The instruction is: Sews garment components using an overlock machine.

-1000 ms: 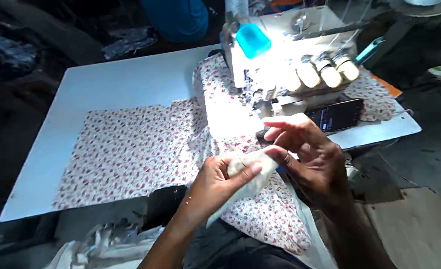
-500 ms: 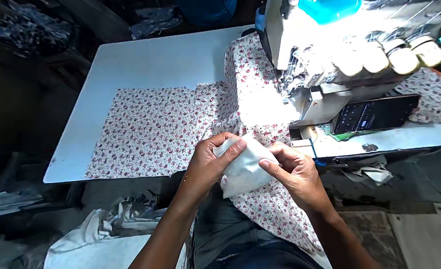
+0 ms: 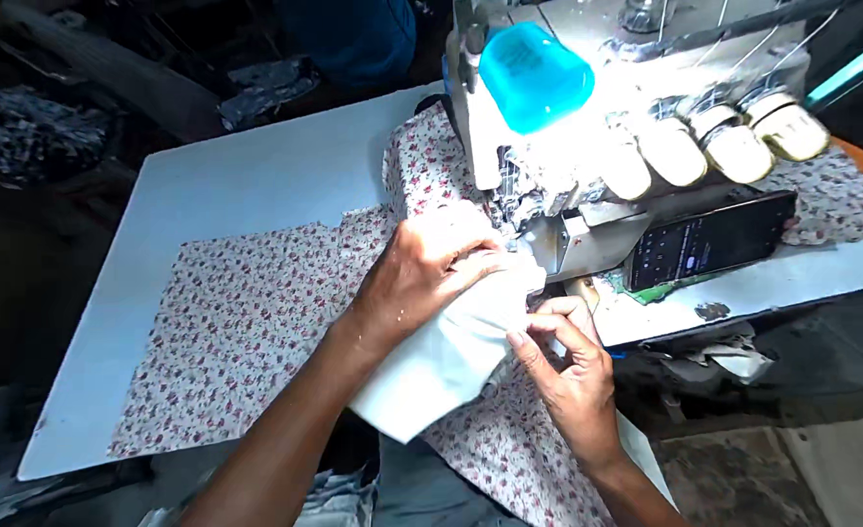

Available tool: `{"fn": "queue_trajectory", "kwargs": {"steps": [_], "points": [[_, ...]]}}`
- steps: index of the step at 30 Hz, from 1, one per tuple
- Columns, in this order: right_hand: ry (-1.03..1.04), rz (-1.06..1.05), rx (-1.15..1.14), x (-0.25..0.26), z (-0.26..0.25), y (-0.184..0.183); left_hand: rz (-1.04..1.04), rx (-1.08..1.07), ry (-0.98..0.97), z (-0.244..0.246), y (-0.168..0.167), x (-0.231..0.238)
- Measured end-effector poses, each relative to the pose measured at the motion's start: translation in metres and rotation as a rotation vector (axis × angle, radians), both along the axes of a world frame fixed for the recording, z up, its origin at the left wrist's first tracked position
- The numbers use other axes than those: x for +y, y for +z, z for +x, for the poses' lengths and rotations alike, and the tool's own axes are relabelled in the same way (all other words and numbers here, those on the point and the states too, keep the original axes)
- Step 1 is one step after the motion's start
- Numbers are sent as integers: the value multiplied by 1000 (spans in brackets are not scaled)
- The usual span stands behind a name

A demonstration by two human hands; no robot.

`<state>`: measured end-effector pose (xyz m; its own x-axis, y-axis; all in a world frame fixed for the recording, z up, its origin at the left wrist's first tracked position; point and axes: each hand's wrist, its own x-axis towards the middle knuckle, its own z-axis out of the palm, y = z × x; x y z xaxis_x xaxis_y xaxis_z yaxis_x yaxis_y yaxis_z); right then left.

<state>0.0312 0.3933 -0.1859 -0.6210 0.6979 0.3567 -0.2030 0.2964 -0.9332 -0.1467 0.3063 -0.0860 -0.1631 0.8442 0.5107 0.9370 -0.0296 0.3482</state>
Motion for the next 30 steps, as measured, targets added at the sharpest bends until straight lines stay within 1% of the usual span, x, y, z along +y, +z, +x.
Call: {"fn": "queue_trajectory", "kwargs": {"steps": [4, 7, 12, 14, 16, 18, 21, 23, 27, 30], "points": [[164, -152, -2, 9, 5, 2, -65, -54, 146, 13, 1, -5], [221, -184, 5, 13, 5, 2, -99, -93, 230, 20, 3, -11], [210, -183, 38, 14, 5, 5, -140, -149, 244, 17, 7, -11], [209, -225, 63, 12, 5, 6, -142, -130, 276, 16, 8, -10], [198, -250, 62, 11, 5, 9, -145, -66, 335, 18, 7, -8], [191, -231, 42, 11, 5, 13, -143, -15, 360, 21, 5, -10], [168, -168, 24, 10, 7, 16, -120, -47, 347, 25, 2, -16], [168, -174, 31, 9, 7, 19, -100, -54, 362, 28, -1, -18], [163, -215, 41, 10, 7, 27, -65, -28, 373, 26, -5, -3], [161, -231, 75, 12, 7, 32, -56, -48, 405, 25, -5, 7]]}}
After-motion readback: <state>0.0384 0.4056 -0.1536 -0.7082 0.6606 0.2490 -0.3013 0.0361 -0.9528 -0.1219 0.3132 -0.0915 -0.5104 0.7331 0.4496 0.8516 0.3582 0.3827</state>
